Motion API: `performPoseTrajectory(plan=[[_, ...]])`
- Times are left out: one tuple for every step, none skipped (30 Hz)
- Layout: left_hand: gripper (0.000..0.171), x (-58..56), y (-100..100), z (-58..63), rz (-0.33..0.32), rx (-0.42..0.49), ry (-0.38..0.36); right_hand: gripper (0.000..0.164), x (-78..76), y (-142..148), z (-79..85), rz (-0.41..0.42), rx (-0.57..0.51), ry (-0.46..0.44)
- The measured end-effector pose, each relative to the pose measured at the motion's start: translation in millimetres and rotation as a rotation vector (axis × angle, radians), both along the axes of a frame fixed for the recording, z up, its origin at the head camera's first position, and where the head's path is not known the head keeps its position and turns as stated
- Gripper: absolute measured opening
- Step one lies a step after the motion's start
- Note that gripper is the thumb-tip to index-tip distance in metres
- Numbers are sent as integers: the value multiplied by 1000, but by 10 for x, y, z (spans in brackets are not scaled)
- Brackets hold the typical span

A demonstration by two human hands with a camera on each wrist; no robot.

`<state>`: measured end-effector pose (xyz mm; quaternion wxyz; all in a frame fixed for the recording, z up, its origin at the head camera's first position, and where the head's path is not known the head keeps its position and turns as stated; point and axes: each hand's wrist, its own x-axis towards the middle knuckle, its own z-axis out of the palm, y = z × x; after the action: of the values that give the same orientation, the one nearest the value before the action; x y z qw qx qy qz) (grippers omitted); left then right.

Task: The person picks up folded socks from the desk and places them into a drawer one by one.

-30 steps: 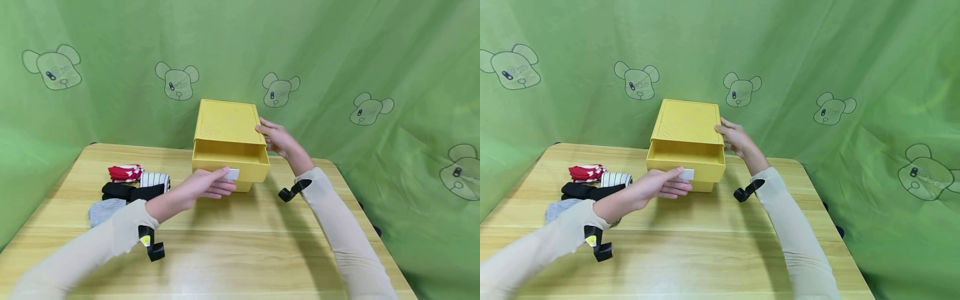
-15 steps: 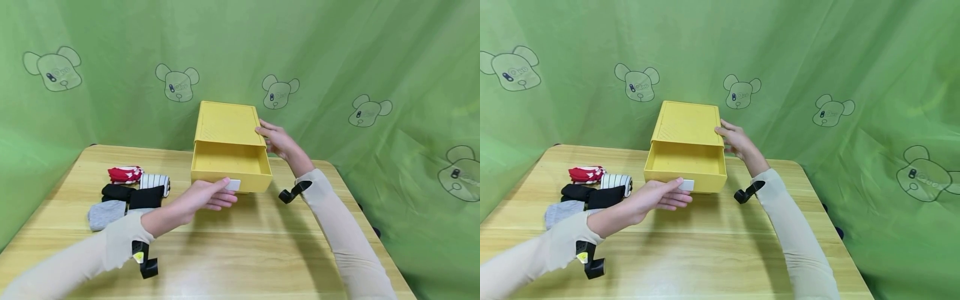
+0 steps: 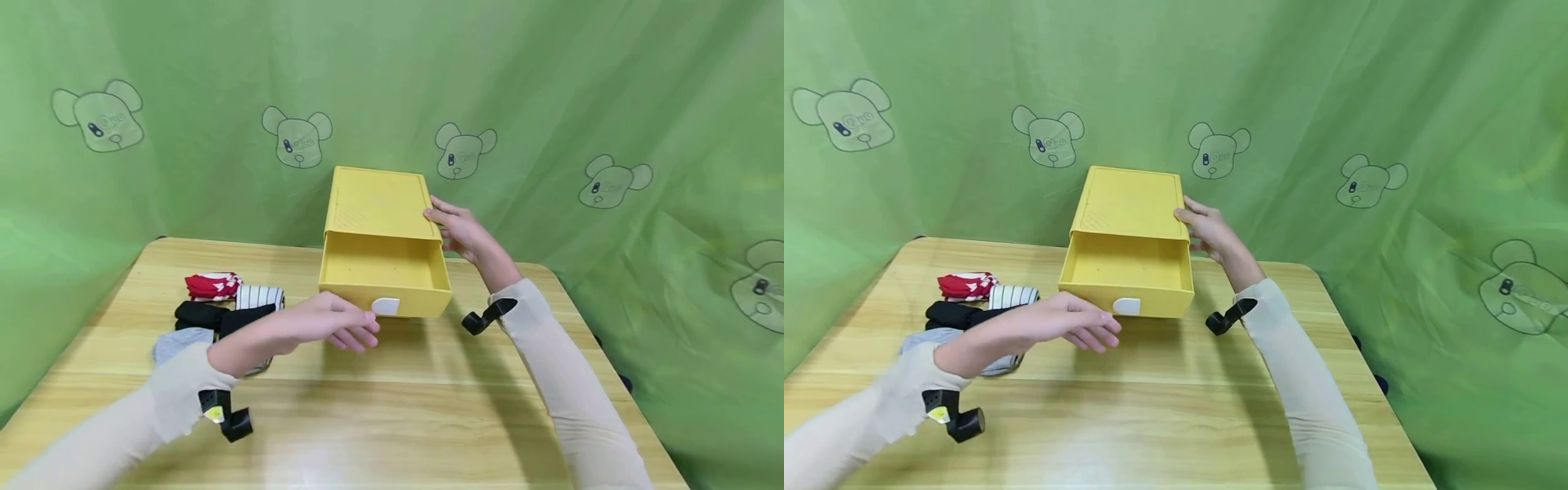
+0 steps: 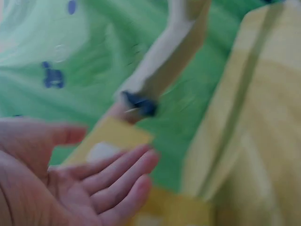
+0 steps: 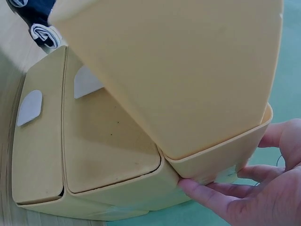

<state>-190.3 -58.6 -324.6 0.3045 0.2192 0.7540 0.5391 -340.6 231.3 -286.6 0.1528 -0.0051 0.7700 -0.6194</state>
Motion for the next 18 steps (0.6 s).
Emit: performPoseTrajectory(plan=[[39,-12,-62,42,-39,-14,32,65,-2,0,-5,-2,1,1],[37,-31,-130,82,-72,-25,66,65,-4,-1,-10,-3,1,3],[35,-49,-202,125,-95,-32,100,65,-5,-4,-16,-4,1,4],[33,-76,-271,167,-115,-36,137,65,-4,2,-16,-8,1,6],[31,-106,-343,201,-123,-44,175,65,-3,7,-15,-12,1,8],[29,-141,-414,225,-127,-52,209,65,-1,11,-16,-14,2,10],[26,-177,-484,241,-118,-66,238,64,1,14,-16,-16,3,11],[24,-213,-552,252,-108,-81,266,64,2,15,-16,-19,3,13],[21,-248,-617,256,-97,-95,291,64,2,15,-18,-20,5,16],[19,-284,-680,254,-83,-116,311,64,2,14,-19,-21,5,17],[17,-318,-741,246,-64,-137,326,64,2,12,-21,-21,4,19],[17,-350,-798,236,-45,-155,340,64,1,8,-23,-21,3,20],[16,-380,-853,225,-23,-173,351,64,3,4,-21,-22,1,21],[16,-416,-907,203,-2,-189,363,64,1,1,-23,-22,-2,21],[17,-456,-960,175,19,-199,369,64,1,-1,-22,-21,-3,22],[19,-500,-1014,145,38,-211,380,64,1,-4,-25,-21,-5,22],[21,-550,-1069,106,53,-220,391,64,2,-6,-27,-23,-6,22],[22,-600,-1119,65,64,-235,403,64,0,-9,-29,-25,-6,21]])
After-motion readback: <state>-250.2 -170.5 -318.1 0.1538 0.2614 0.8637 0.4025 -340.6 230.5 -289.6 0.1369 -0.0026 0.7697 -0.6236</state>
